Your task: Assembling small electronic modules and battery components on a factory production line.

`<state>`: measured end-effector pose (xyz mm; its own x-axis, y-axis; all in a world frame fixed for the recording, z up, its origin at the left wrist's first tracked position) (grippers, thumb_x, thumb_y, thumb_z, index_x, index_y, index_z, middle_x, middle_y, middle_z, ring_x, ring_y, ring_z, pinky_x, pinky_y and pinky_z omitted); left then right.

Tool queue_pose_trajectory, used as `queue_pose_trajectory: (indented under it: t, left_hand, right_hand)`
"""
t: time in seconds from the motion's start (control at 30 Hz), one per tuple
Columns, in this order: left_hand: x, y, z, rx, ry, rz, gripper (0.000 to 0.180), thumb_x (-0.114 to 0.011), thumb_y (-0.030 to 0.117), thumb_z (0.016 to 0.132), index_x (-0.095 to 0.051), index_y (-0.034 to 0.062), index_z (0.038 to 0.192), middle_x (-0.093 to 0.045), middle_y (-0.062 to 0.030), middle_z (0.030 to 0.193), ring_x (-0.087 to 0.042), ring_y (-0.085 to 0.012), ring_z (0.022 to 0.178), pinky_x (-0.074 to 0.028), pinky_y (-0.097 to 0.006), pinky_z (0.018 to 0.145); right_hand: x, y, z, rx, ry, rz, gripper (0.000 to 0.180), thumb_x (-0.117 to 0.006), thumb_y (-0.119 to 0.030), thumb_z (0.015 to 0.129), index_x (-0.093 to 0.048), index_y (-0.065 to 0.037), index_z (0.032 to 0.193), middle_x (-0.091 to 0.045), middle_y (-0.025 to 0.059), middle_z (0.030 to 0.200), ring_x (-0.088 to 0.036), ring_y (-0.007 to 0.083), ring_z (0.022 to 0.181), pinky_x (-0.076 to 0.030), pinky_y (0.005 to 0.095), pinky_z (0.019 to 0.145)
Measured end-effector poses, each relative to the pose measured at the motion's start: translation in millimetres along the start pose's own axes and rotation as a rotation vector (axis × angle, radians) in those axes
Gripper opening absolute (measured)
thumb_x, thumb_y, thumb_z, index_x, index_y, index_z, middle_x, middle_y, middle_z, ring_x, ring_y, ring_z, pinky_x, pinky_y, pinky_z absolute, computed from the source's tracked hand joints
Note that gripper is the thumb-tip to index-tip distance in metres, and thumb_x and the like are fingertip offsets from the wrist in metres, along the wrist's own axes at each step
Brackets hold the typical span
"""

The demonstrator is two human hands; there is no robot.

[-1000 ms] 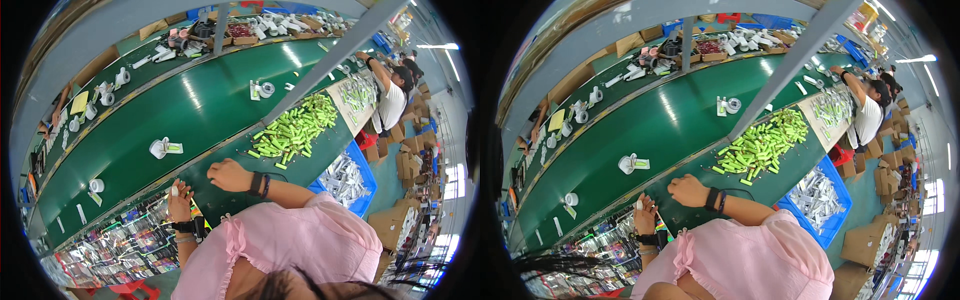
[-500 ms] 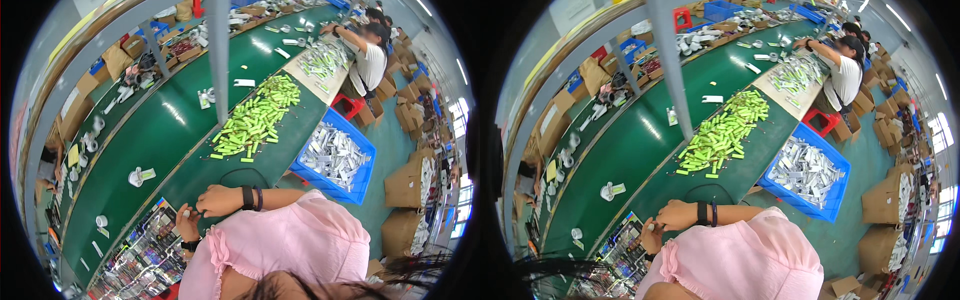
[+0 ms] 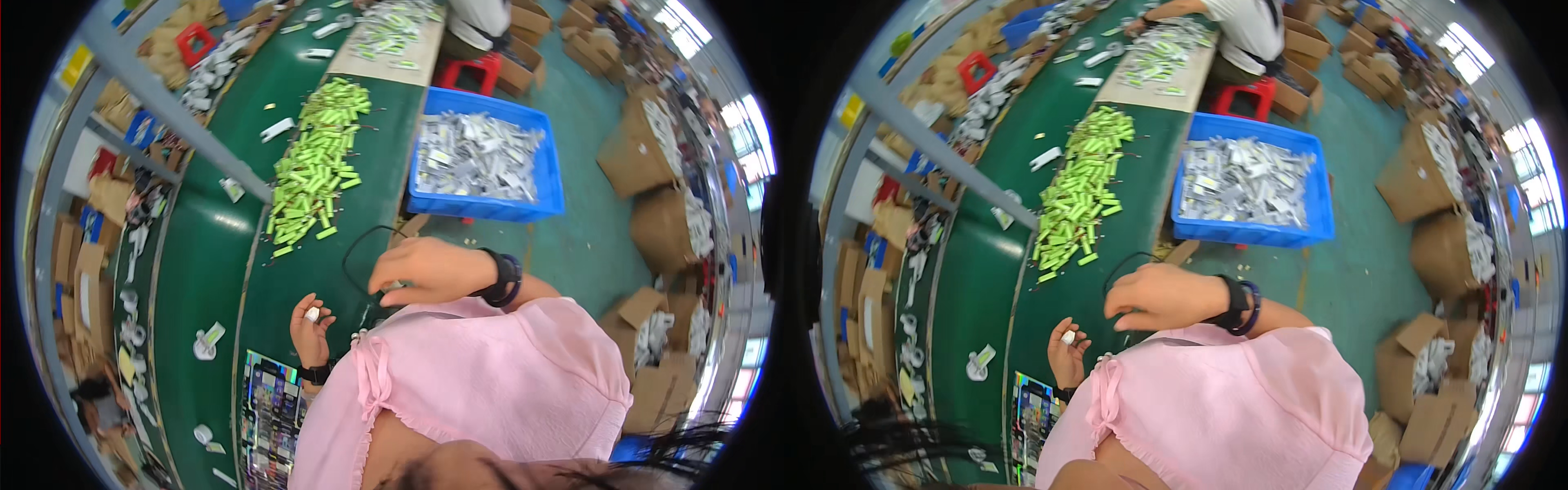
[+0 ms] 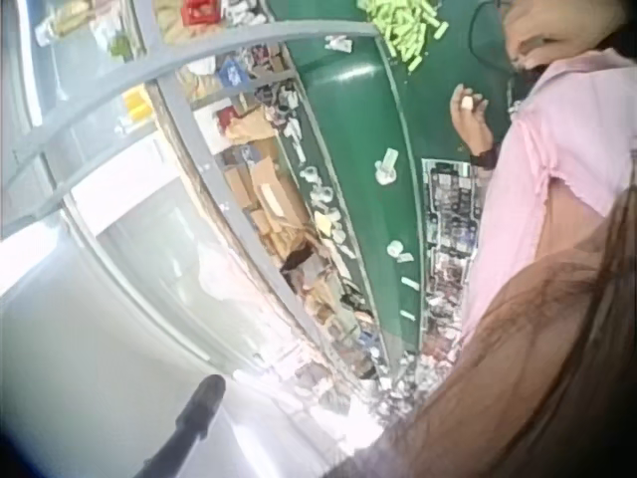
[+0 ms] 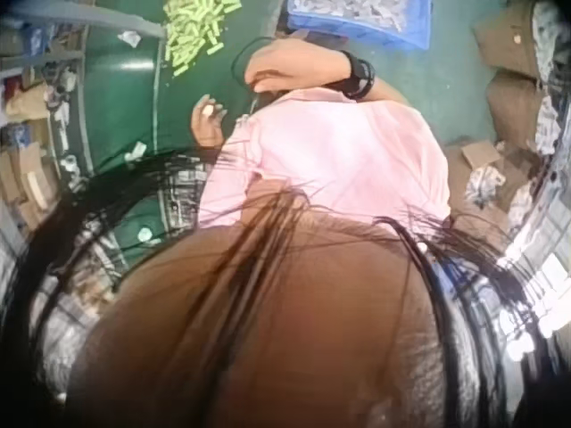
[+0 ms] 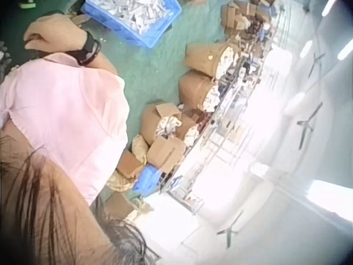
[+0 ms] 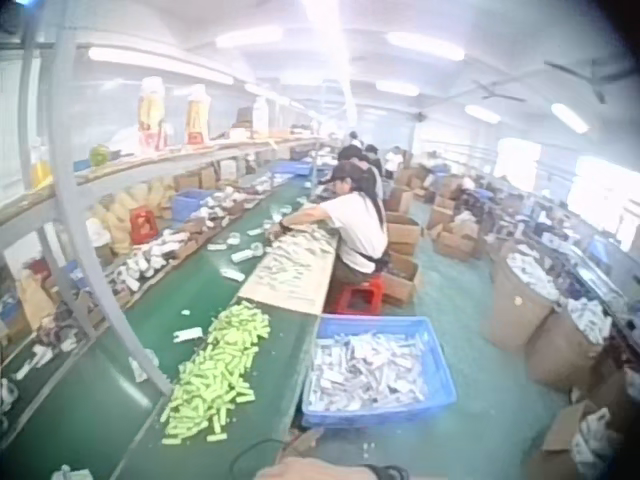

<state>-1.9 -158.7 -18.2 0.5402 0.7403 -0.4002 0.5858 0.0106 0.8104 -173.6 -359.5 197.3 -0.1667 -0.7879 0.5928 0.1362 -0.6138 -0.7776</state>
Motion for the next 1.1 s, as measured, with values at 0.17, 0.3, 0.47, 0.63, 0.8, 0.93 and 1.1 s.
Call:
queue_pose_trajectory:
  t: [0.17,0.3,0.47,0.63,0.8,0.93,1.1]
  left_hand:
    - [-47.4,-24.9,21.0,0.124,-0.235,0.029,0.028,-0.049,0.002,0.098,-0.059,-0.0008,0.124,-0.063,-0.0090,0.108,-0.064,-0.0161,0.085,-0.058,-0.031,0.073]
    - [-91.6,-32.9,32.2,0.183,-0.370,0.043,0.033,-0.052,0.005,0.097,-0.055,-0.0012,0.130,-0.063,-0.0107,0.116,-0.065,-0.0187,0.095,-0.057,-0.034,0.082]
    - [-160.5,-10.9,58.3,0.157,-0.449,0.147,0.047,-0.055,0.012,0.096,-0.048,-0.0020,0.141,-0.056,-0.0145,0.137,-0.058,-0.0252,0.120,-0.052,-0.040,0.097]
    - [-282.5,-19.9,114.3,0.121,-0.521,0.174,0.051,-0.054,0.015,0.098,-0.044,-0.0022,0.144,-0.048,-0.0155,0.147,-0.049,-0.0281,0.133,-0.044,-0.043,0.105]
    - [-393.4,-141.0,236.5,0.357,-0.516,0.240,0.048,-0.058,0.020,0.099,-0.047,0.0014,0.142,-0.053,-0.0091,0.138,-0.049,-0.0257,0.132,-0.040,-0.042,0.104]
    - [-441.6,-255.3,347.0,0.379,-0.371,0.503,0.055,-0.057,0.036,0.098,-0.048,0.0009,0.139,-0.056,-0.0084,0.133,-0.049,-0.0218,0.127,-0.037,-0.040,0.104]
    - [-486.2,-304.3,429.4,0.357,-0.426,0.814,0.087,-0.054,0.047,0.092,-0.026,-0.0134,0.148,-0.037,-0.0278,0.152,-0.037,-0.0341,0.141,-0.029,-0.036,0.114]
  right_hand:
    - [26.5,57.2,-121.8,-0.531,0.184,0.116,0.026,-0.067,-0.018,0.094,-0.065,-0.001,0.113,-0.070,0.0090,0.100,-0.068,0.0195,0.095,-0.053,0.0340,0.083]
    - [36.1,129.4,-219.1,-0.764,0.483,0.642,0.031,-0.064,-0.018,0.097,-0.061,-0.002,0.123,-0.068,0.0092,0.111,-0.067,0.0202,0.102,-0.054,0.0340,0.087]
    - [84.0,205.3,-300.3,-1.010,0.704,0.593,0.053,-0.064,-0.022,0.097,-0.045,-0.004,0.142,-0.053,0.0137,0.139,-0.061,0.0241,0.118,-0.057,0.0383,0.088]
    - [152.9,308.7,-367.2,-1.171,0.813,0.582,0.078,-0.068,-0.035,0.094,-0.027,-0.006,0.154,-0.034,0.0184,0.155,-0.041,0.0324,0.139,-0.055,0.0500,0.093]
    - [188.3,444.3,-401.6,-1.274,0.845,0.750,0.100,-0.071,-0.045,0.089,-0.009,-0.009,0.158,-0.014,0.0216,0.162,-0.027,0.0363,0.146,-0.049,0.0639,0.095]
    - [196.6,548.3,-417.5,-1.489,0.869,0.811,0.115,-0.077,-0.053,0.081,-0.005,-0.008,0.158,-0.013,0.0216,0.162,-0.025,0.0403,0.146,-0.044,0.0678,0.099]
    - [198.6,623.7,-427.0,-1.538,0.981,0.789,0.118,-0.078,-0.057,0.076,-0.011,-0.005,0.157,-0.015,0.0276,0.160,-0.024,0.0444,0.145,-0.039,0.0646,0.105]
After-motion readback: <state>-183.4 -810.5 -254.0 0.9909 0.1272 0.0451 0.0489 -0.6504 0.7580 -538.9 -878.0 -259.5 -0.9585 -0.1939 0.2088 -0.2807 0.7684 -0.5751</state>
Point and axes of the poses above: each hand's wrist, its own z-axis towards the middle knuckle, its own x-axis out of the back of the hand, y = z × x, the point moved 6 cm from there along z, towards the middle knuckle
